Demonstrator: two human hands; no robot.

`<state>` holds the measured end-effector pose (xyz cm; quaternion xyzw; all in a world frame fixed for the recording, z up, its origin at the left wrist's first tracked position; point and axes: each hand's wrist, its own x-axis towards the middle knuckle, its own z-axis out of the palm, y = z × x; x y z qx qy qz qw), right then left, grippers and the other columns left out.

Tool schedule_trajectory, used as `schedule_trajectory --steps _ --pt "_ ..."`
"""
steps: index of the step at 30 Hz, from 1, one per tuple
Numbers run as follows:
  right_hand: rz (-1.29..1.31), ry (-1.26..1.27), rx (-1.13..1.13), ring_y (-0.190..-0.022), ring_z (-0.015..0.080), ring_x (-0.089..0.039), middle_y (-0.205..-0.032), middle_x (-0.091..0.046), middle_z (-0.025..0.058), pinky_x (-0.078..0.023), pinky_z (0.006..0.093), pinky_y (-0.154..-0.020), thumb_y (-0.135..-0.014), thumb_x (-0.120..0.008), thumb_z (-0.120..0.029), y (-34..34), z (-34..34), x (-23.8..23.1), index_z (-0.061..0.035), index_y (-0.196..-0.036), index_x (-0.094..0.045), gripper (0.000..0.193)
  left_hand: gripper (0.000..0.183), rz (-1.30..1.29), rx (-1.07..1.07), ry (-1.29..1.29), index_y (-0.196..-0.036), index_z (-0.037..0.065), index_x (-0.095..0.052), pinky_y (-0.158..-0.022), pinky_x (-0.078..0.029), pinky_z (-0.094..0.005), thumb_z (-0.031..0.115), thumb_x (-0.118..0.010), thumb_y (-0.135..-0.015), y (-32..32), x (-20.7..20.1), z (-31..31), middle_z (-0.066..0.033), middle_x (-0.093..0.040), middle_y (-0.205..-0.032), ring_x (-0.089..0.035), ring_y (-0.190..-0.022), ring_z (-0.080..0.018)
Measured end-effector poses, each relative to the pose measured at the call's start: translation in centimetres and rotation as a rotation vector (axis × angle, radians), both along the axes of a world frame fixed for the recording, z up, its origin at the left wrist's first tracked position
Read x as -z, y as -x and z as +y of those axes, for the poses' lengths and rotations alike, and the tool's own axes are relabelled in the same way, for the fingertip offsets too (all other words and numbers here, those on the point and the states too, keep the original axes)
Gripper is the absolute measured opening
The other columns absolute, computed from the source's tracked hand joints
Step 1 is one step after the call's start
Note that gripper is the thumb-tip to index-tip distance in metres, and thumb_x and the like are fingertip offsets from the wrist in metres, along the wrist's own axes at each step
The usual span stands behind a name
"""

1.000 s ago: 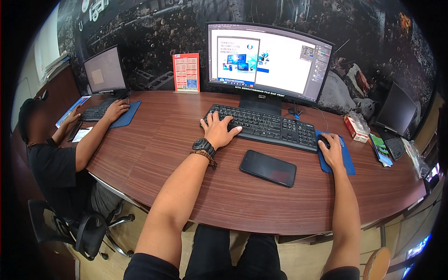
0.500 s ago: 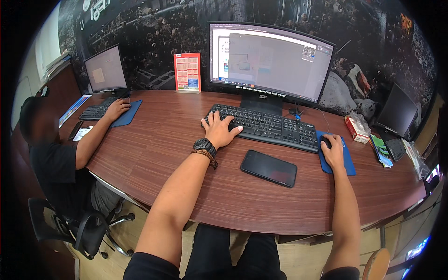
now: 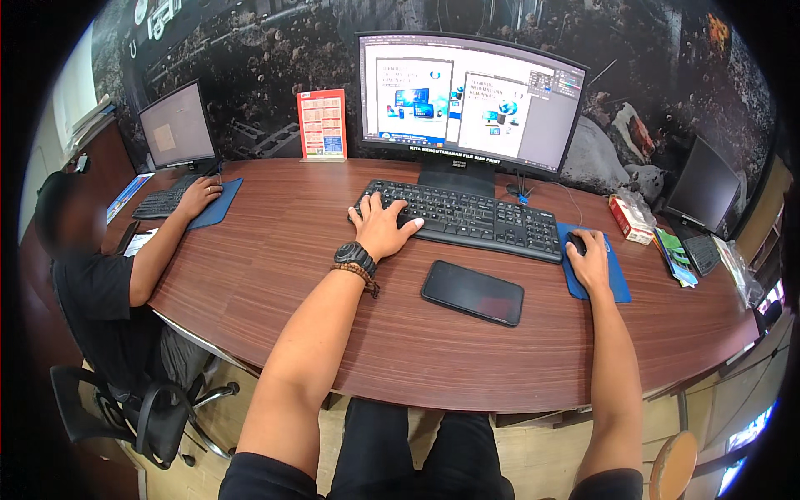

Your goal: Creating and reviewing digital designs on a computer monitor using a keyboard and mouse.

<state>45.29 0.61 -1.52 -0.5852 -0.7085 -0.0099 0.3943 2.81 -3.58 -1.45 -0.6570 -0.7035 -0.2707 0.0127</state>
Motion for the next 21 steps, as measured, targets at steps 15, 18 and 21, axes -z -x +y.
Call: schedule_trajectory --steps 15,18,21 --pt "0.004 0.002 -0.03 -0.113 0.0377 -0.058 -0.118 -0.058 0.0175 -0.047 0.0439 -0.097 -0.083 -0.065 -0.02 -0.06 -0.13 -0.12 -0.0058 -0.112 -0.068 0.033 0.061 0.002 0.002 -0.023 -0.134 0.017 -0.061 -0.112 -0.005 -0.0702 0.058 -0.063 -0.089 0.15 0.35 0.31 -0.0316 -0.034 -0.149 -0.021 -0.143 -0.0463" --pt "-0.003 0.006 -0.018 -0.113 0.0377 -0.058 -0.118 -0.058 0.017 -0.047 0.0441 -0.097 -0.083 -0.065 -0.02 0.08 -0.2 -0.24 -0.0061 -0.113 -0.067 0.034 0.062 0.007 0.002 -0.021 -0.134 0.017 -0.06 -0.112 -0.005 -0.0708 0.059 -0.063 -0.088 0.23 0.37 0.32 -0.0317 -0.034 -0.149 -0.02 -0.144 -0.0463" --pt "-0.003 0.013 -0.01 -0.113 0.0377 -0.058 -0.118 -0.058 0.0168 -0.047 0.0442 -0.097 -0.082 -0.066 -0.02 0.16 -0.25 -0.24 -0.0061 -0.113 -0.067 0.034 0.062 0.0 0.003 -0.025 -0.134 0.017 -0.06 -0.112 -0.005 -0.0707 0.059 -0.063 -0.088 0.22 0.38 0.24 -0.0316 -0.034 -0.149 -0.02 -0.144 -0.0464"
